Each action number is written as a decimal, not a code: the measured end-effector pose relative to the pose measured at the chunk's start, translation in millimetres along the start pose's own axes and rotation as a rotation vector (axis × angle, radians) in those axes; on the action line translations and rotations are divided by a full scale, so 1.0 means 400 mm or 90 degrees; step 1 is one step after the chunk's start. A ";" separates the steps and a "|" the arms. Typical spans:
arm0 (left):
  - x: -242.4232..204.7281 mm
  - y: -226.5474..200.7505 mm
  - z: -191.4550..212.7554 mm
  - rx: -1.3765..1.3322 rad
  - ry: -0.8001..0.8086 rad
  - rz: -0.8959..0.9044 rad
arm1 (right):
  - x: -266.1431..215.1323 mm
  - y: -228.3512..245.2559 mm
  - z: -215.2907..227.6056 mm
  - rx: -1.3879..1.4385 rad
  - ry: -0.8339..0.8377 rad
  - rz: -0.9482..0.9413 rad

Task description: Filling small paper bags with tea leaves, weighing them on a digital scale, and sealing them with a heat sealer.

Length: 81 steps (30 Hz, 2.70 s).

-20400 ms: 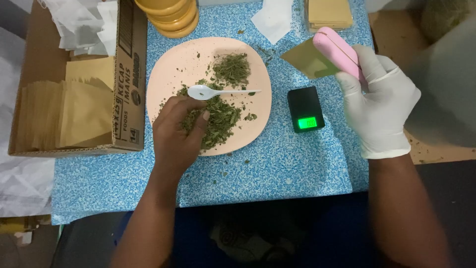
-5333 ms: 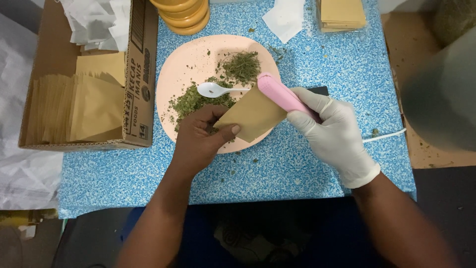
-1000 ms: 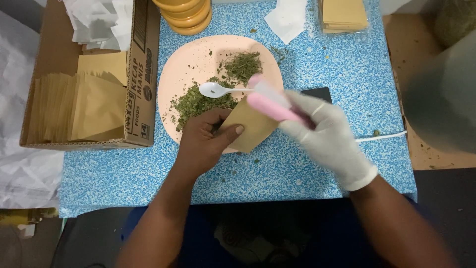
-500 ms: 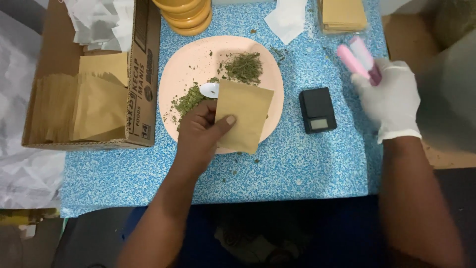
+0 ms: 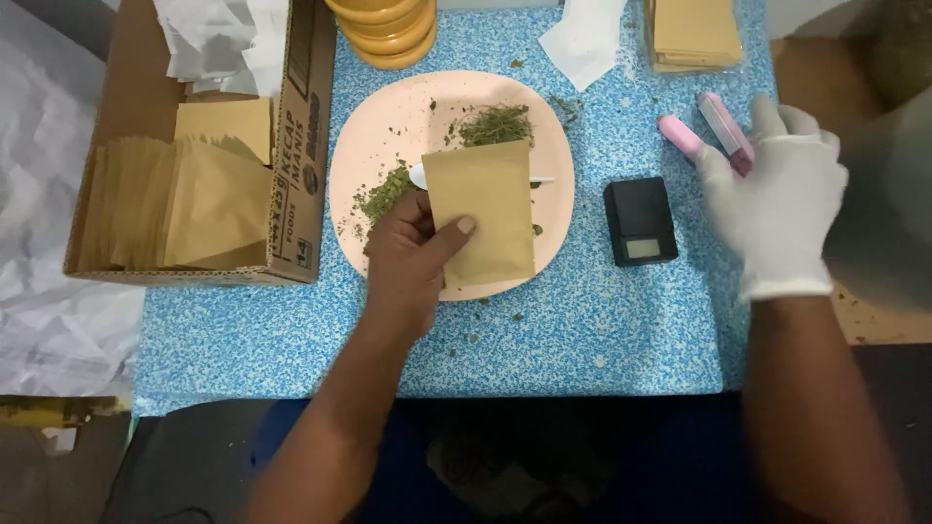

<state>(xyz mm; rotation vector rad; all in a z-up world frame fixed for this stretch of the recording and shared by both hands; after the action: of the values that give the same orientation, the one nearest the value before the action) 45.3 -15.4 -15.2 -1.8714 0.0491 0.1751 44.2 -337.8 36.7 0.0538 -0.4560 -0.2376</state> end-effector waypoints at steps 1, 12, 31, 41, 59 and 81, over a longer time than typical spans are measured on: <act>-0.002 0.000 -0.005 -0.002 -0.003 -0.002 | -0.013 0.069 0.059 0.001 -0.001 0.004; -0.037 0.003 -0.036 0.048 -0.037 0.011 | -0.164 0.292 0.019 0.877 0.331 -0.138; -0.008 -0.091 0.041 0.173 0.187 -0.168 | -0.154 0.331 0.094 0.627 0.406 -0.114; -0.024 -0.125 0.031 0.272 0.133 -0.270 | -0.151 0.317 0.077 0.565 0.364 -0.040; -0.049 -0.380 0.408 0.328 -0.479 -0.631 | -0.178 0.405 0.053 0.603 0.274 -0.095; -0.021 -0.322 0.423 0.913 -0.431 -0.367 | -0.187 0.378 0.055 0.600 0.279 -0.087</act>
<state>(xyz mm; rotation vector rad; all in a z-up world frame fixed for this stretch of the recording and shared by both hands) 36.6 184.2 58.1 -0.2924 -0.6569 0.2603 1.9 -173.2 40.1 1.0422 -0.0919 -0.1212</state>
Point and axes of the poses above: each hand's wrist, its own x-axis towards the middle knuckle, its own z-axis out of the back of the hand, y = z × x, the point moved 4 cm from there along x, towards the middle knuckle, and after that the axes turned 7 degrees about -y, right-handed, at the moved point
